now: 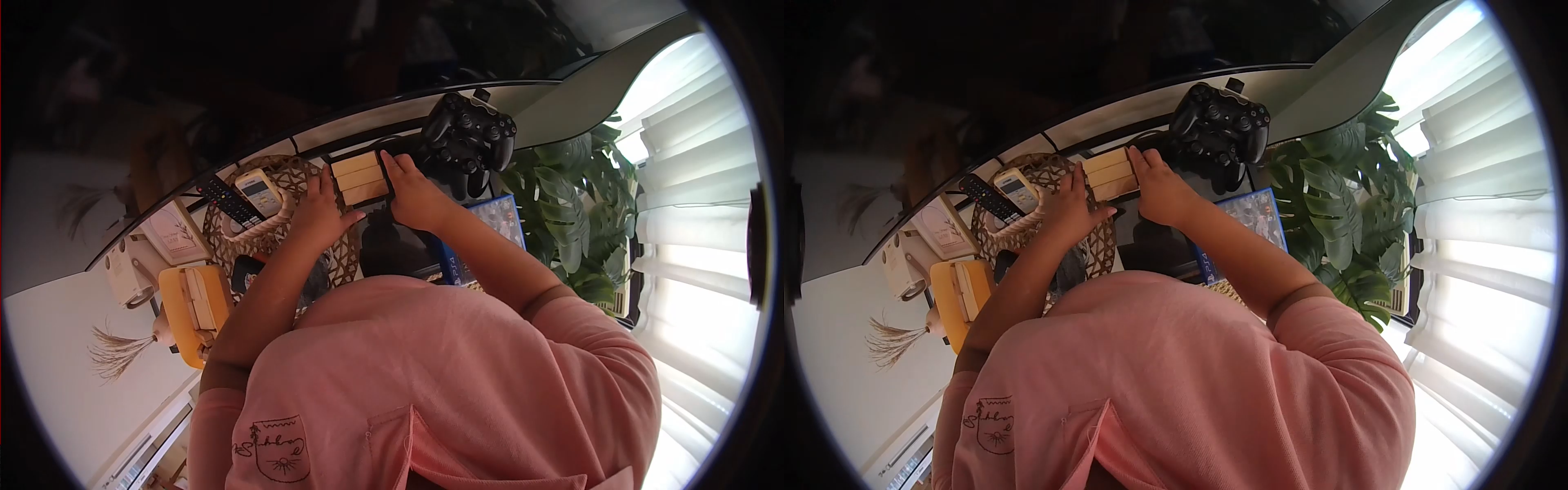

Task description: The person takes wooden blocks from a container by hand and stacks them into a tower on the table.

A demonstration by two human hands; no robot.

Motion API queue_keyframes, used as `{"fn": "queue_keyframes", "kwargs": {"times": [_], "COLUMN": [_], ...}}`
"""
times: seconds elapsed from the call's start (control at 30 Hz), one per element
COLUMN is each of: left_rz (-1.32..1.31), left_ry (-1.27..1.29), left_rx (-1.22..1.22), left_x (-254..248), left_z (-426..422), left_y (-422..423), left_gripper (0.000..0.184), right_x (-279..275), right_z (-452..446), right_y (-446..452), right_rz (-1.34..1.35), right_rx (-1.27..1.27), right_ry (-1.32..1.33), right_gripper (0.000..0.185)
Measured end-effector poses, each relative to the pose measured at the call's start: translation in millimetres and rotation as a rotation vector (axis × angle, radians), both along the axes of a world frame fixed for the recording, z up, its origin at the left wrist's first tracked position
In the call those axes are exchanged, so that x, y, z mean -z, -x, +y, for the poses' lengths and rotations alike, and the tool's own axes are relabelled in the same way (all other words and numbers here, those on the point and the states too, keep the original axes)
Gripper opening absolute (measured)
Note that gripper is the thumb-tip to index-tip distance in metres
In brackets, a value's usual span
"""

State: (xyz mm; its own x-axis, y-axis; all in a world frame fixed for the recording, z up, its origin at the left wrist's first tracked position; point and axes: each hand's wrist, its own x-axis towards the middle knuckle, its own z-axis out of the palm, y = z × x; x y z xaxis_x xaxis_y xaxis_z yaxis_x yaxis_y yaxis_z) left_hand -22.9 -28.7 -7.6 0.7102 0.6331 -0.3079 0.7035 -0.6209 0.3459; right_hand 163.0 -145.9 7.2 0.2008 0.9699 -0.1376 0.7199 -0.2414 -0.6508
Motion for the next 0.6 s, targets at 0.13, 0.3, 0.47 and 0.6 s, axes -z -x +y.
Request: {"fn": "queue_keyframes", "kwargs": {"times": [0.13, 0.3, 0.47, 0.6], "left_rz": [0.010, -0.012, -0.031, -0.054], "left_ry": [-0.057, 0.011, 0.014, -0.026], "left_rx": [0.024, -0.024, -0.027, -0.022], "left_x": [-1, -7, -2, -1], "left_z": [-2, -6, -7, -10], "left_y": [-4, -8, -9, -10], "left_gripper": [0.111, 0.097, 0.094, 0.092], "right_x": [6, 11, 16, 17], "right_z": [4, 6, 9, 11], "right_y": [2, 6, 7, 5], "right_rz": [-0.143, -0.364, -0.403, -0.385], "right_rx": [-0.006, -0.059, -0.040, -0.036], "right_ry": [0.099, 0.157, 0.137, 0.101], "right_gripper": [0.080, 0.075, 0.074, 0.073]}}
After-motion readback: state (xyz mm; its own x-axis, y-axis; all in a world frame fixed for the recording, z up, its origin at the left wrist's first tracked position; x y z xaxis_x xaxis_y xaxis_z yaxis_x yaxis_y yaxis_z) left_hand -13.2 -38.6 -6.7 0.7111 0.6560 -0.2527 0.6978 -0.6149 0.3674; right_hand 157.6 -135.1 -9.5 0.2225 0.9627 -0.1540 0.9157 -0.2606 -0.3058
